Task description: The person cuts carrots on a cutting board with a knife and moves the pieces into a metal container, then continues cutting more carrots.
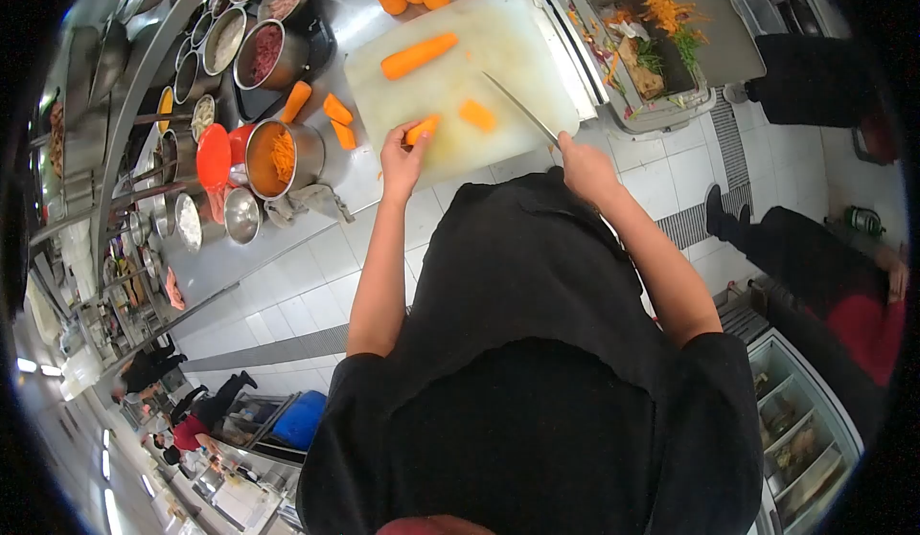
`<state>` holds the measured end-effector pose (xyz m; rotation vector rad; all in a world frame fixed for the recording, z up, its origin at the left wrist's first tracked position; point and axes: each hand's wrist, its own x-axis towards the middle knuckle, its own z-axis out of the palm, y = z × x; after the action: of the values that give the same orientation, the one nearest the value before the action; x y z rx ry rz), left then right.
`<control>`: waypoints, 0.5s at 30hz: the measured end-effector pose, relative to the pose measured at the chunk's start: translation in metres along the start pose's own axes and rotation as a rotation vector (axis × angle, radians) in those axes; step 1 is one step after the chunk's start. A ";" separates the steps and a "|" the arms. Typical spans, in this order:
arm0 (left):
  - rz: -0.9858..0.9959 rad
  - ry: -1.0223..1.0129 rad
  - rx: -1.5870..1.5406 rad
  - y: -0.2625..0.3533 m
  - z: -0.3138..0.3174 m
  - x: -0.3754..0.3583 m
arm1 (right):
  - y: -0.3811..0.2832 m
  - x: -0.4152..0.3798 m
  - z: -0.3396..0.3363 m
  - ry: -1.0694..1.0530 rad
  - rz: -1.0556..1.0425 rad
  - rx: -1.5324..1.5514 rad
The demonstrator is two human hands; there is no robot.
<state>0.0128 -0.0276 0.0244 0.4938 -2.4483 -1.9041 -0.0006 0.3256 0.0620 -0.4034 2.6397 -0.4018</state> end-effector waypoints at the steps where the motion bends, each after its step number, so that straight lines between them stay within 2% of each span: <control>1: 0.130 0.081 0.313 -0.005 -0.007 0.001 | 0.000 -0.001 0.002 0.008 -0.013 0.024; 2: 0.260 0.166 0.626 -0.009 -0.013 0.004 | 0.001 0.000 0.004 0.012 -0.026 0.022; 3: 0.259 0.178 0.626 -0.004 -0.015 0.002 | 0.002 0.001 0.004 0.017 -0.022 0.010; 5: 0.227 0.157 0.390 0.007 -0.017 -0.007 | 0.002 -0.001 0.008 0.018 -0.020 0.004; 9: 0.239 0.114 0.334 0.010 -0.006 -0.011 | -0.001 -0.003 0.003 0.013 -0.011 -0.002; 12: 0.216 0.170 0.316 0.005 0.001 -0.010 | -0.005 -0.003 -0.001 0.007 0.001 -0.014; 14: 0.396 0.259 0.467 -0.001 0.004 -0.008 | -0.005 -0.004 -0.001 0.000 0.011 -0.019; 15: 0.397 0.266 0.470 -0.005 0.003 -0.006 | -0.003 -0.003 0.001 0.006 0.016 -0.012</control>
<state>0.0195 -0.0244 0.0204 0.2141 -2.5565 -1.0497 0.0033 0.3236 0.0634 -0.3853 2.6509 -0.3824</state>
